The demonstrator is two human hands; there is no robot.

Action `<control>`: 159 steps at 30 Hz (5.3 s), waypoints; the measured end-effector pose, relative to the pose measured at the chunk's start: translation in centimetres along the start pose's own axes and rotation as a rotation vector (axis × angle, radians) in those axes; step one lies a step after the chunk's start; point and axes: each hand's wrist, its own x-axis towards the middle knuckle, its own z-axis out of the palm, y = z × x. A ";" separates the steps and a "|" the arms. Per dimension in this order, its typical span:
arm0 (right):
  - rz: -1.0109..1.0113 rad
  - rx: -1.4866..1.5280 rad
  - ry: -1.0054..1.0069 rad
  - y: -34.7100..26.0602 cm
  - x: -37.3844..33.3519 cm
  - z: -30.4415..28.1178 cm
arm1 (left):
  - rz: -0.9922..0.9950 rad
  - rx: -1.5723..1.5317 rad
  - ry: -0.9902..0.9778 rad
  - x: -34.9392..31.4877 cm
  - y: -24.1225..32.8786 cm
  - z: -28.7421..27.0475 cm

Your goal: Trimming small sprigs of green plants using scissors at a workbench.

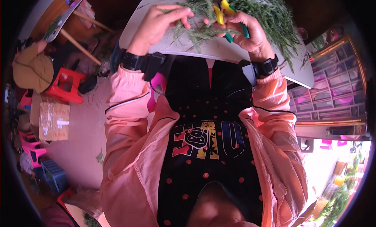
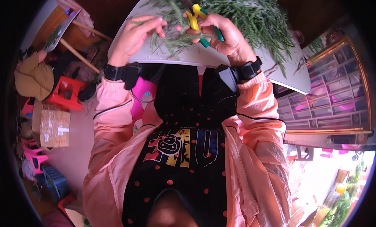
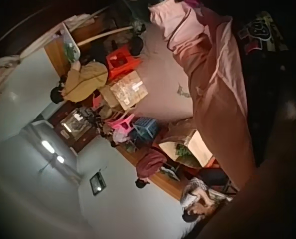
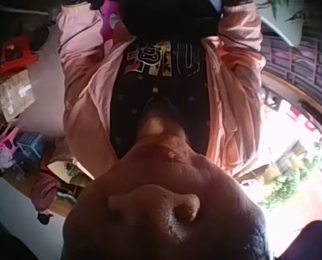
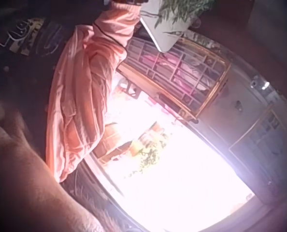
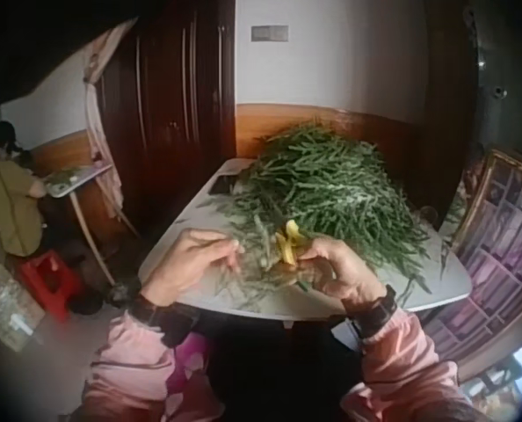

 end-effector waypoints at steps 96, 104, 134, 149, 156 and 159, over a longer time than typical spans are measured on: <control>-0.856 -1.104 0.936 -10.0 1.9 -19.4 | 0.072 -0.460 -0.076 14.0 -7.4 -3.0; -1.033 -0.991 1.124 -10.7 0.7 -20.7 | 0.042 -0.457 -0.063 13.8 -7.3 -3.0; -0.319 -0.235 0.299 -0.1 12.4 -7.1 | 0.141 -0.625 0.066 13.7 -6.3 -1.8; -0.452 -0.719 0.488 -3.3 10.4 -6.4 | 0.026 0.088 -0.344 11.6 -3.4 0.3; -0.728 -1.016 0.627 -2.6 10.7 -8.8 | -0.018 -0.193 -0.244 12.2 -4.1 -0.2; -0.880 -1.045 0.537 -2.9 9.1 -5.5 | 0.022 -0.290 -0.137 12.2 -4.3 -0.9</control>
